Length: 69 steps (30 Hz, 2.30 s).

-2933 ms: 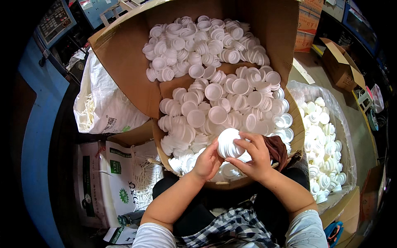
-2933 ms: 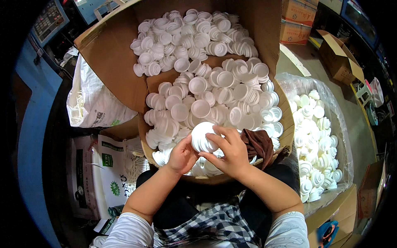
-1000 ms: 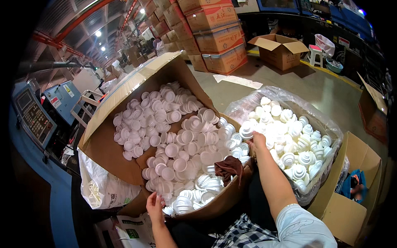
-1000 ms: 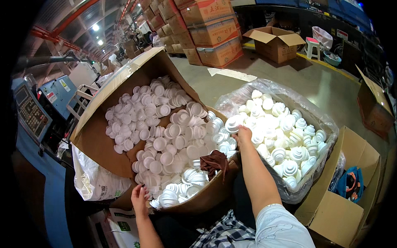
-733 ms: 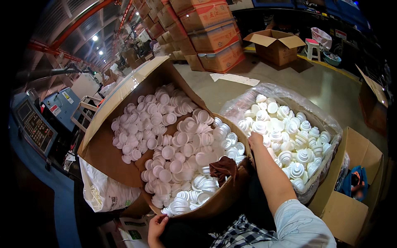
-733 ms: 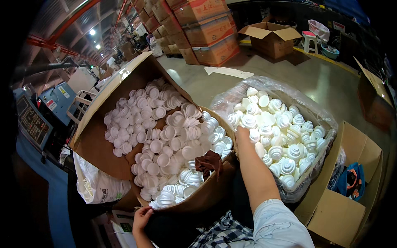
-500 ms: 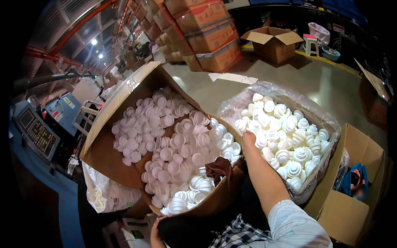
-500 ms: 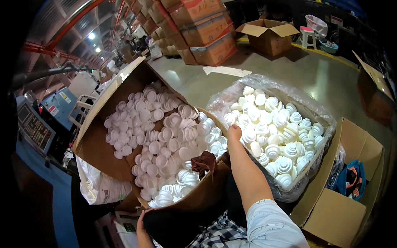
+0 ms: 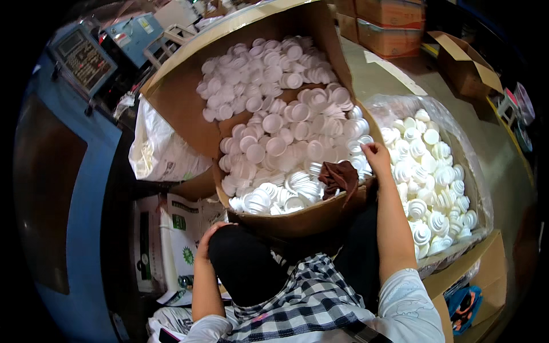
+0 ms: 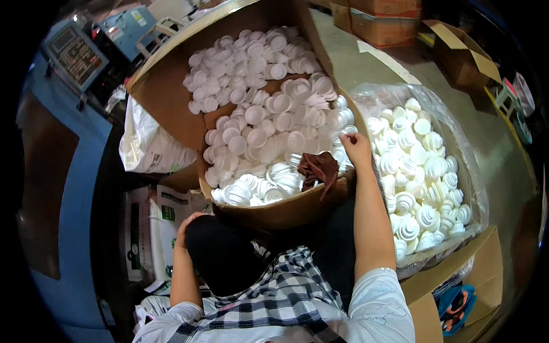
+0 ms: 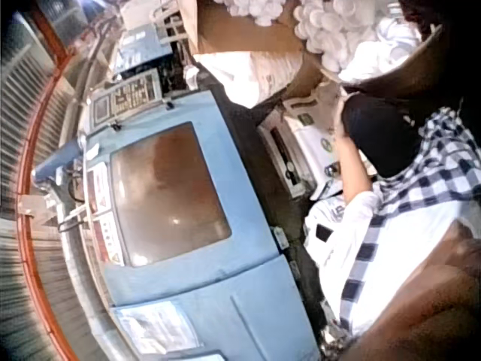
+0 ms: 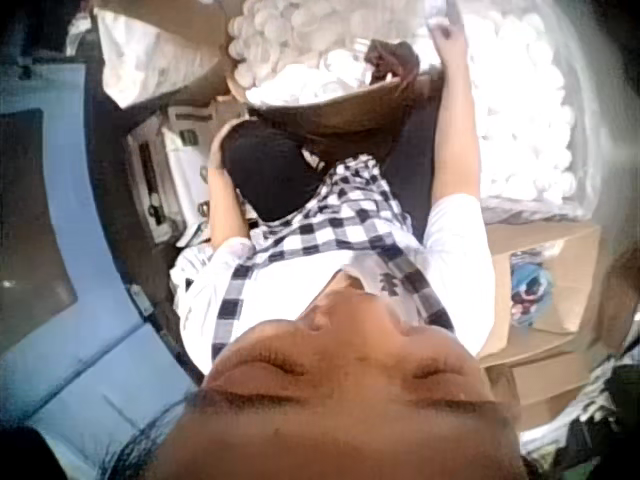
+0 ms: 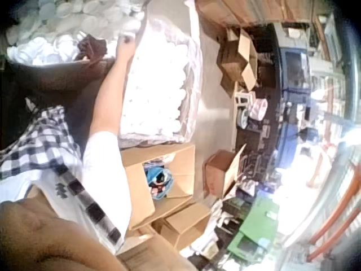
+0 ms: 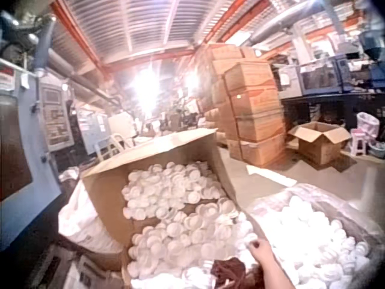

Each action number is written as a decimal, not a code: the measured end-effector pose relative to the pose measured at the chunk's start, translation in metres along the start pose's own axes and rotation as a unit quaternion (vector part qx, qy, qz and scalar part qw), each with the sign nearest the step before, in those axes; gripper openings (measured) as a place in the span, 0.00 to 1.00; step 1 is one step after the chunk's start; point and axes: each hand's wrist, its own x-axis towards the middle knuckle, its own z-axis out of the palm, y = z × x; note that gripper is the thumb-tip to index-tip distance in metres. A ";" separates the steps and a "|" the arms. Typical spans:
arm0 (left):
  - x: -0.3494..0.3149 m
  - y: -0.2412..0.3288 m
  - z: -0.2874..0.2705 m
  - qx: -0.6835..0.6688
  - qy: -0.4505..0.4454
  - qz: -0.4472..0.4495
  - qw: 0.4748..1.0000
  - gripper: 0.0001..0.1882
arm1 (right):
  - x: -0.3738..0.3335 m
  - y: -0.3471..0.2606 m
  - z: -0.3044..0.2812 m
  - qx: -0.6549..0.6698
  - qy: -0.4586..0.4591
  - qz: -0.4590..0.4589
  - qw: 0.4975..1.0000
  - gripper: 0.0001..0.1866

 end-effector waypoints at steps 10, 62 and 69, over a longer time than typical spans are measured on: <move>0.016 -0.031 0.004 -0.126 0.031 0.005 0.992 0.22 | -0.030 -0.032 0.018 -0.246 -0.355 0.058 0.900 0.27; -0.085 -0.335 -0.251 0.083 0.529 -0.285 0.795 0.16 | -0.095 -0.039 0.134 -0.187 -0.257 -0.126 0.940 0.15; -0.040 -0.356 -0.181 0.268 0.418 -0.393 0.774 0.30 | -0.080 -0.021 0.127 -0.249 -0.283 -0.156 0.913 0.12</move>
